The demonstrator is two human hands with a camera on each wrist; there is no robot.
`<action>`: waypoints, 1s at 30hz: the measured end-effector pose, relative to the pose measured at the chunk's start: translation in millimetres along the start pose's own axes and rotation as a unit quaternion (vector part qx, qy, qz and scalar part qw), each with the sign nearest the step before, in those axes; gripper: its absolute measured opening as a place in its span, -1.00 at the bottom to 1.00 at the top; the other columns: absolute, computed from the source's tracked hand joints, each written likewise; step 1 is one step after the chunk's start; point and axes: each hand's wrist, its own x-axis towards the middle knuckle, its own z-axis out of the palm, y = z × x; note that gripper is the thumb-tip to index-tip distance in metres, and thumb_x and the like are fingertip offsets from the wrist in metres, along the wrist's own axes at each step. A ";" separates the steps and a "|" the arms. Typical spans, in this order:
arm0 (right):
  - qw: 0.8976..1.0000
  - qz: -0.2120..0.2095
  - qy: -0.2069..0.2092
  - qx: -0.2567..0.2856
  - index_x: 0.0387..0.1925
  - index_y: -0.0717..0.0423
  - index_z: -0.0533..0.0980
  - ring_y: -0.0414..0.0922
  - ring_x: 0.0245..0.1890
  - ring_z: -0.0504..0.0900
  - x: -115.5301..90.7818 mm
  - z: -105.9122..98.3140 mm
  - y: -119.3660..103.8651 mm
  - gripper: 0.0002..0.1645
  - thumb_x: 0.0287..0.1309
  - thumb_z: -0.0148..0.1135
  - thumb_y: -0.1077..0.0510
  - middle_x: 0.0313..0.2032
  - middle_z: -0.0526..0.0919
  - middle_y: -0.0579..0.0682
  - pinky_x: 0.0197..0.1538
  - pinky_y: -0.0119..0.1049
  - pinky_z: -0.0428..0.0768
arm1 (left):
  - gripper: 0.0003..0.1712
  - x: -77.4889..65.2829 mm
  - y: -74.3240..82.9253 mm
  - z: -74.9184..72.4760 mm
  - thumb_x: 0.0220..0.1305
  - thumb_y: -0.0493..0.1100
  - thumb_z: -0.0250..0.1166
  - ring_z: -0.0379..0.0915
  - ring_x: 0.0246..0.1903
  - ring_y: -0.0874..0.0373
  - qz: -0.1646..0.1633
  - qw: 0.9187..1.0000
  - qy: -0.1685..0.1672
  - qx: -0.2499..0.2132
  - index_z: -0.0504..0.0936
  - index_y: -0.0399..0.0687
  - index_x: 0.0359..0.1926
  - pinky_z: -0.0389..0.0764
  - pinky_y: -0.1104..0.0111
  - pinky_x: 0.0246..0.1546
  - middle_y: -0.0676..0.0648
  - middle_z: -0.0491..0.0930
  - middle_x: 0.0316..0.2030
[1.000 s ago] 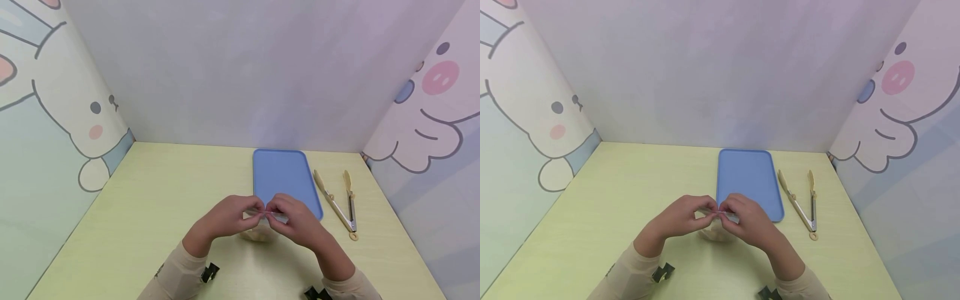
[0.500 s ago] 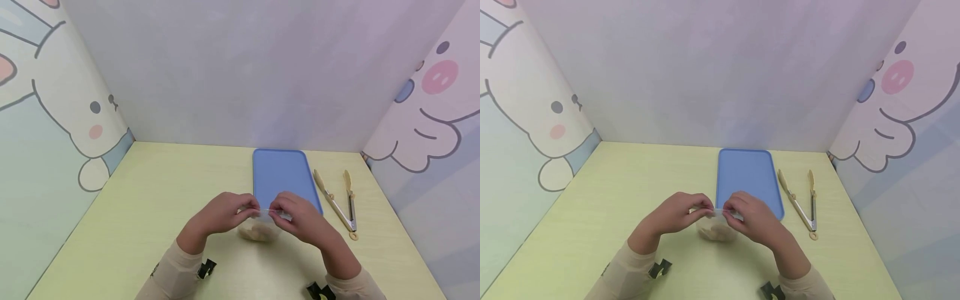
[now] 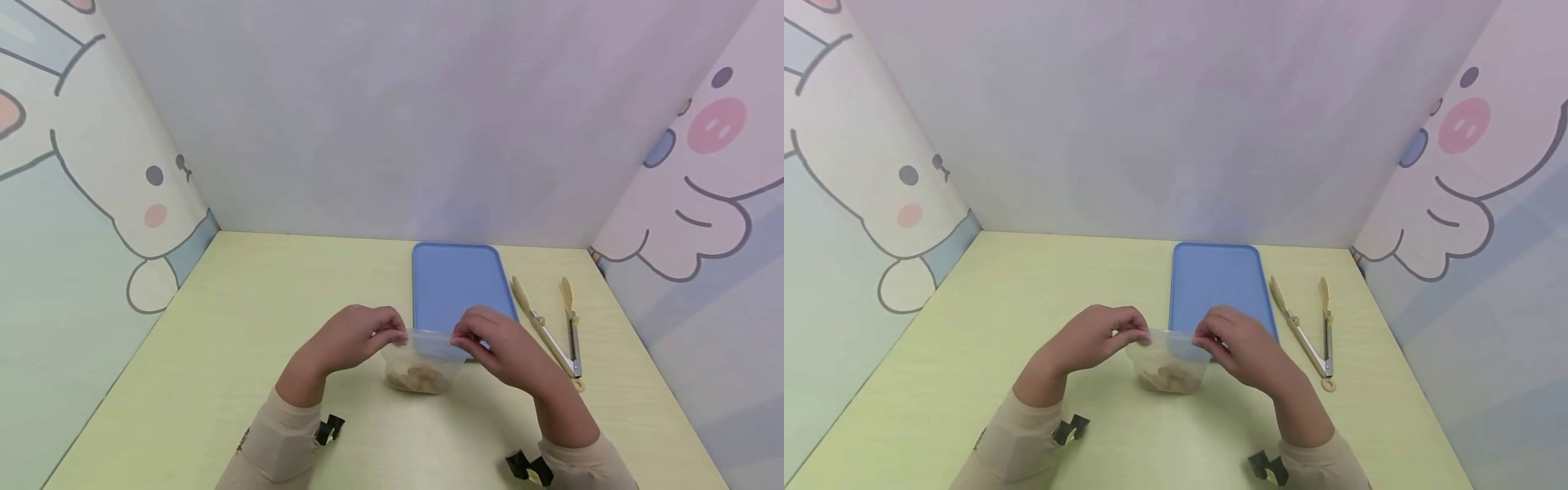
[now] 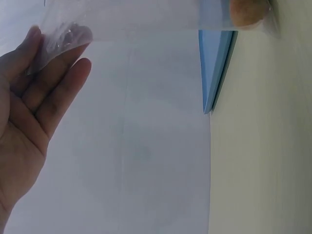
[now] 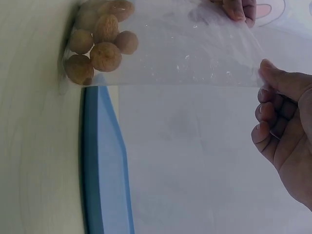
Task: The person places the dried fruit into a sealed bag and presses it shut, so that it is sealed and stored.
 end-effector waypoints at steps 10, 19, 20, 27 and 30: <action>1.000 0.010 0.000 -0.001 -0.35 -0.03 0.50 -0.37 -0.38 0.38 -3.8 -5.0 8.2 -0.81 0.13 0.38 0.25 -0.35 0.49 -0.25 -0.27 -0.60 0.37 | -0.95 -1.7 -3.7 -7.5 0.38 -0.06 0.24 0.33 -0.52 0.40 -0.036 0.999 -0.024 0.006 0.61 0.16 -0.26 0.45 0.45 -0.38 0.24 0.62 -0.43; 0.999 0.035 -0.013 0.002 -0.36 -0.06 0.47 -0.41 -0.41 0.38 -6.1 -8.4 6.5 -0.78 0.13 0.38 0.24 -0.37 0.50 -0.30 -0.34 -0.55 0.39 | -0.87 -4.4 -1.4 -11.6 0.38 0.02 0.24 0.44 -0.54 0.49 -0.045 0.998 -0.036 0.009 0.60 0.17 -0.33 0.44 0.46 -0.47 0.30 0.63 -0.50; 0.999 0.045 -0.020 0.017 -0.33 -0.07 0.48 -0.42 -0.40 0.41 -6.3 -8.9 5.7 -0.80 0.15 0.36 0.24 -0.35 0.53 -0.30 -0.34 -0.53 0.42 | -0.85 -5.2 -0.7 -12.8 0.37 0.04 0.24 0.43 -0.56 0.49 -0.050 0.998 -0.036 0.008 0.60 0.19 -0.35 0.41 0.46 -0.49 0.30 0.63 -0.51; 0.976 0.103 -0.094 0.167 -0.25 -0.09 0.47 -0.32 -0.46 0.56 -2.1 -11.5 3.3 -0.86 0.34 0.16 0.26 -0.34 0.67 -0.20 -0.41 -0.41 0.53 | -0.76 -13.7 -3.0 -23.1 0.33 0.11 0.27 0.55 -0.52 0.39 -0.075 0.992 -0.056 -0.079 0.59 0.17 -0.44 0.33 0.50 -0.53 0.25 0.67 -0.50; 0.956 0.121 -0.136 0.231 -0.26 -0.06 0.45 -0.21 -0.44 0.66 8.1 -10.3 8.1 -0.91 0.40 0.10 0.20 -0.33 0.70 -0.15 -0.38 -0.33 0.61 | -0.73 -14.0 -8.1 -32.5 0.36 0.06 0.24 0.67 -0.46 0.24 -0.089 0.977 -0.098 -0.169 0.58 0.02 -0.40 0.56 0.48 -0.37 0.09 0.70 -0.47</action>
